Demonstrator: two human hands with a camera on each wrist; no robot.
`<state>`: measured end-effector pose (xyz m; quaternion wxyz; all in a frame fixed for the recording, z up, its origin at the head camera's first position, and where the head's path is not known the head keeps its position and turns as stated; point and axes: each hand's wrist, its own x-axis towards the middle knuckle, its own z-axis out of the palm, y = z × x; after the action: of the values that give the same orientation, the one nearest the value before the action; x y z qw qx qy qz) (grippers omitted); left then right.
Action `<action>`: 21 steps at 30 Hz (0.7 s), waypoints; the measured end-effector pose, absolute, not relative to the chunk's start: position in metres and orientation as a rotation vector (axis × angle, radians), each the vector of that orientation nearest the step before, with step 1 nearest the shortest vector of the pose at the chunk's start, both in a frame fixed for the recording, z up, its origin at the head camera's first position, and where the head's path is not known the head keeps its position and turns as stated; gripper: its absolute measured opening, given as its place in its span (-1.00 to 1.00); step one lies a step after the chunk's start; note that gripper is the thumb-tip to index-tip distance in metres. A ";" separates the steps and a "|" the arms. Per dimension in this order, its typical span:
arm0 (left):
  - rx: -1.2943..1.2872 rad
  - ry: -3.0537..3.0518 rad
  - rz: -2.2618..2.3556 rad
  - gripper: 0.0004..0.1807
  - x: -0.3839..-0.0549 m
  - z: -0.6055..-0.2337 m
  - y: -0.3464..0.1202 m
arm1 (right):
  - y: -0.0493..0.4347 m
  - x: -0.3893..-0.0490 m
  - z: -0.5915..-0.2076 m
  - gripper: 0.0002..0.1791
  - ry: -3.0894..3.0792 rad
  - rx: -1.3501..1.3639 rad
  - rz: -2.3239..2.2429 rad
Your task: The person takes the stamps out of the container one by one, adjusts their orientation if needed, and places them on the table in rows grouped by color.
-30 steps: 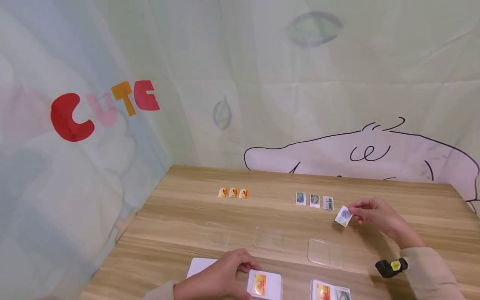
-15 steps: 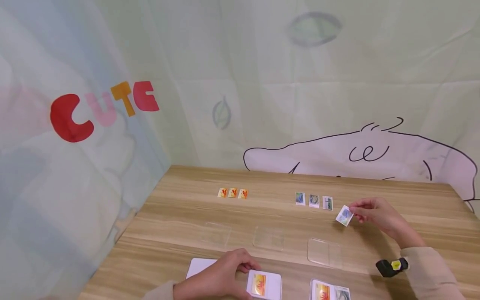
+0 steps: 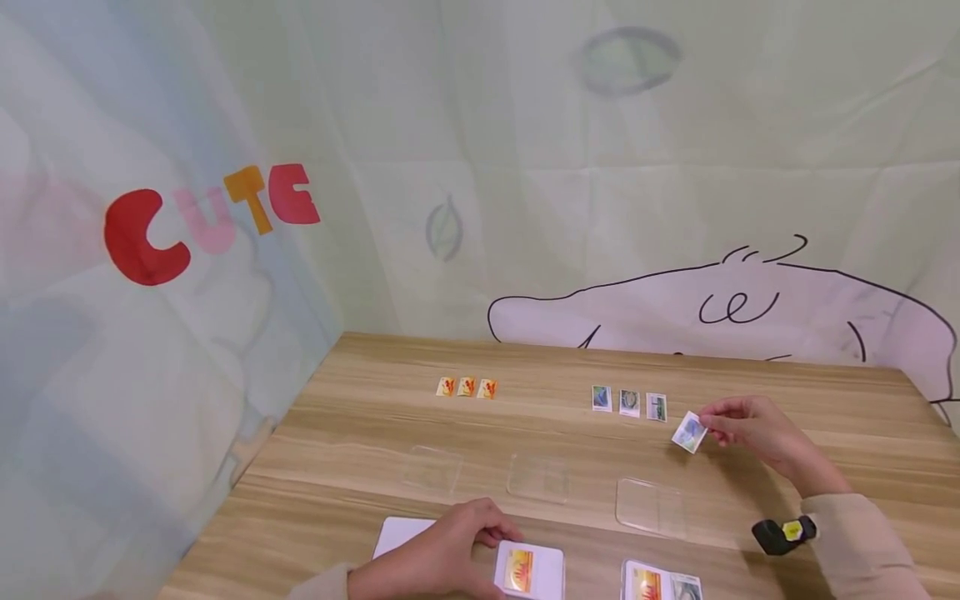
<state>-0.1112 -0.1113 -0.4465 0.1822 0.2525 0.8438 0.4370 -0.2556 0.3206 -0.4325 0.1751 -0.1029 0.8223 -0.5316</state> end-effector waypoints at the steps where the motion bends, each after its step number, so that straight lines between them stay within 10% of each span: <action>1: 0.715 2.386 1.230 -0.46 -0.111 -0.446 -0.111 | 0.320 -0.256 -0.433 -0.65 2.329 -0.291 -1.506; 21: 0.704 2.423 1.204 -0.45 -0.111 -0.449 -0.110 | 0.319 -0.264 -0.435 -0.68 2.350 -0.277 -1.486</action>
<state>-0.1107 -0.1102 -0.4489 0.1719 0.2479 0.8538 0.4242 -0.2637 0.3191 -0.4355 0.1727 -0.0976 0.8285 -0.5237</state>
